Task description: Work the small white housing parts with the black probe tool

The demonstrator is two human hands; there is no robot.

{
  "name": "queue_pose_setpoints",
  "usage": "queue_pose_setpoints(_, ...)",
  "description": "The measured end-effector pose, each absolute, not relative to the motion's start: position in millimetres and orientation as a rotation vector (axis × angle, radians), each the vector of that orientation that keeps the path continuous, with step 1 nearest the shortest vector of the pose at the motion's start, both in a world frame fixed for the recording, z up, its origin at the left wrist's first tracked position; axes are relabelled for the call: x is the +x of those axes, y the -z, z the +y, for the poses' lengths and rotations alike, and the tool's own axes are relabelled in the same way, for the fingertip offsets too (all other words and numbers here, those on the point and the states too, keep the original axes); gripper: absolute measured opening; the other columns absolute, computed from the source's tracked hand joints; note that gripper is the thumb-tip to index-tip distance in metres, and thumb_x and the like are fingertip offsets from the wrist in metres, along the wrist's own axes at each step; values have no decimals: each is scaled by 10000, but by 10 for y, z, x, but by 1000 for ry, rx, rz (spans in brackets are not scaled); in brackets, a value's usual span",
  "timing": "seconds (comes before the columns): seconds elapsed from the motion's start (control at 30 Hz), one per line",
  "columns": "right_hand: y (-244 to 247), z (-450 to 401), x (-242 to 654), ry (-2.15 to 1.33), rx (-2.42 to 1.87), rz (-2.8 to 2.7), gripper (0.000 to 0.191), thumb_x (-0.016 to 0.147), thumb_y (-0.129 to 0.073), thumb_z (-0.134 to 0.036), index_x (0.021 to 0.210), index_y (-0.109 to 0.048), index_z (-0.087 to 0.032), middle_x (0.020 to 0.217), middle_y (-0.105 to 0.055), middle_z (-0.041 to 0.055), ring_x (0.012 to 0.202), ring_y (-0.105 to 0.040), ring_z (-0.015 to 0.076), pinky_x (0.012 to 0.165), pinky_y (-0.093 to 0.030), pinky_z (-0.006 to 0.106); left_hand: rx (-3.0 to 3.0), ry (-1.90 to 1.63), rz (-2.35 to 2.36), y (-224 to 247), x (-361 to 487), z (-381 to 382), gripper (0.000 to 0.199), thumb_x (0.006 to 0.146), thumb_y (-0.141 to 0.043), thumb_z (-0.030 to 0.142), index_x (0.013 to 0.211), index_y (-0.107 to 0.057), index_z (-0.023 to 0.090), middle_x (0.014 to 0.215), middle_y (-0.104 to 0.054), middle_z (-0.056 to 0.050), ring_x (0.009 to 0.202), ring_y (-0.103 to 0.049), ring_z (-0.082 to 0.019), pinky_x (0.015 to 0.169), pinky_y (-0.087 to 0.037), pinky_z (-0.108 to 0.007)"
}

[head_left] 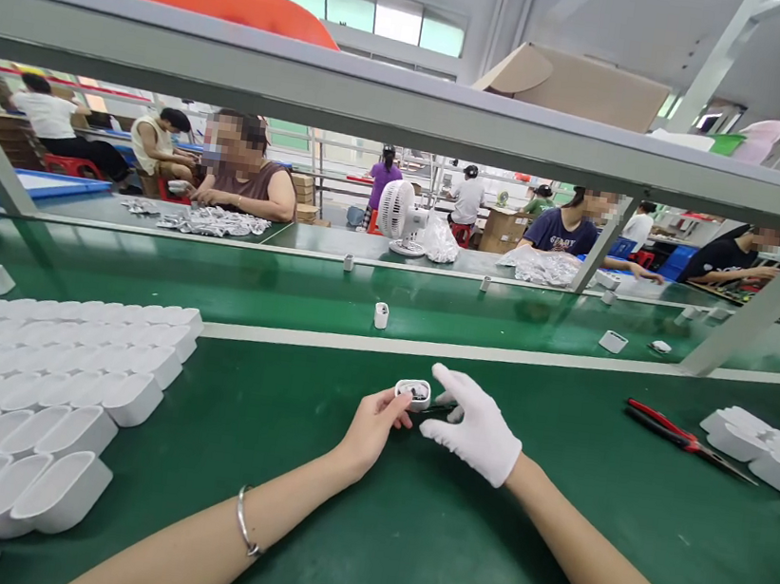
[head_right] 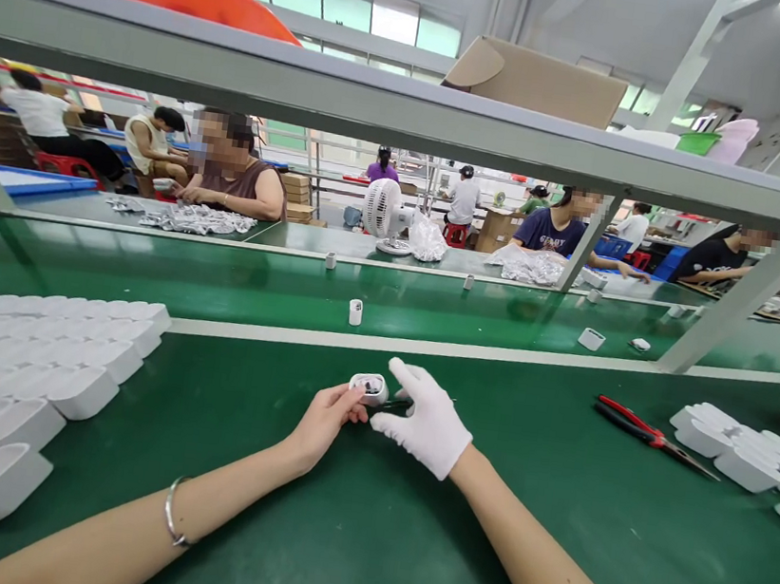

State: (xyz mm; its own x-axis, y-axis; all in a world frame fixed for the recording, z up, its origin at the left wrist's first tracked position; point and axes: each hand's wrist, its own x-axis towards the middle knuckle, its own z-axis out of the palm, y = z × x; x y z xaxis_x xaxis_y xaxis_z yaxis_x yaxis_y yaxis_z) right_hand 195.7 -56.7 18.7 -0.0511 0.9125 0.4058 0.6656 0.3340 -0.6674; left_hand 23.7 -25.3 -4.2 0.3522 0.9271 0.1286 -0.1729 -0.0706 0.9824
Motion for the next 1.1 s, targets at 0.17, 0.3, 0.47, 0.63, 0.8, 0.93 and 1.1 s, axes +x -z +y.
queue_pose_setpoints(0.17, -101, -523, 1852, -224, -1363, -1769, 292, 742, -606, -301, 1011, -658, -200, 767, -629, 27, 620, -583, 138, 625, -512, 280, 1291, -1065, 744, 58, 248, -253, 429, 799, -582, 518, 924, -693, 123, 766, -651, -51, 666, -567, -165, 631, -418, -259)
queue_pose_setpoints(0.3, -192, -337, 1750, -399, -1379, -1892, 242, 714, -618, -333, 909, -684, -206, 877, -659, 38, 753, -629, 174, 678, -510, 276, 1231, -1095, 741, 102, 267, -233, 517, 787, -578, 566, 1011, -667, 109, 793, -639, -58, 704, -565, -166, 657, -435, -261)
queue_pose_setpoints(0.47, -336, 422, 1870, -317, -1896, -1541, 349, 763, -551, -506, 765, -685, -184, 713, -674, 35, 747, -640, 228, 672, -466, 302, 1140, -1095, 751, 187, 310, -190, 796, 767, -534, 652, 1331, -421, 102, 1118, -572, -157, 751, -584, -161, 684, -467, -287)
queue_pose_setpoints(0.63, -382, 1112, 2119, -239, -2161, -1256, 331, 858, -527, -416, 711, -622, -136, 713, -640, 77, 745, -615, 198, 729, -458, 355, 1203, -1046, 684, 226, 340, -177, 791, 758, -417, 738, 1136, -576, 62, 909, -634, -135, 635, -562, -157, 629, -438, -301)
queue_pose_setpoints(0.8, -334, 1135, 2081, -293, -2106, -1210, 258, 769, -649, -304, 945, -606, -120, 892, -640, 130, 809, -622, 212, 680, -460, 319, 1255, -1029, 691, 229, 343, -166, 759, 785, -366, 726, 1070, -603, 64, 857, -643, -135, 607, -551, -155, 598, -411, -292)
queue_pose_setpoints(0.93, -195, 761, 1810, -306, -1910, -1301, 535, 715, -647, -286, 1202, -503, -117, 1058, -613, 177, 877, -623, 241, 674, -463, 317, 1314, -1016, 702, 213, 349, -166, 659, 799, -386, 660, 1028, -618, 87, 862, -651, -119, 614, -551, -151, 601, -414, -287)
queue_pose_setpoints(1.1, 301, 52, 1394, -1214, -1196, -1545, 395, 787, -523, -462, 1053, -633, -191, 788, -685, 69, 603, -610, 175, 534, -470, 280, 1410, -871, 746, 196, 315, -201, 452, 754, -426, 492, 475, -530, 151, 481, -549, -59, 416, -483, -129, 415, -328, -245)
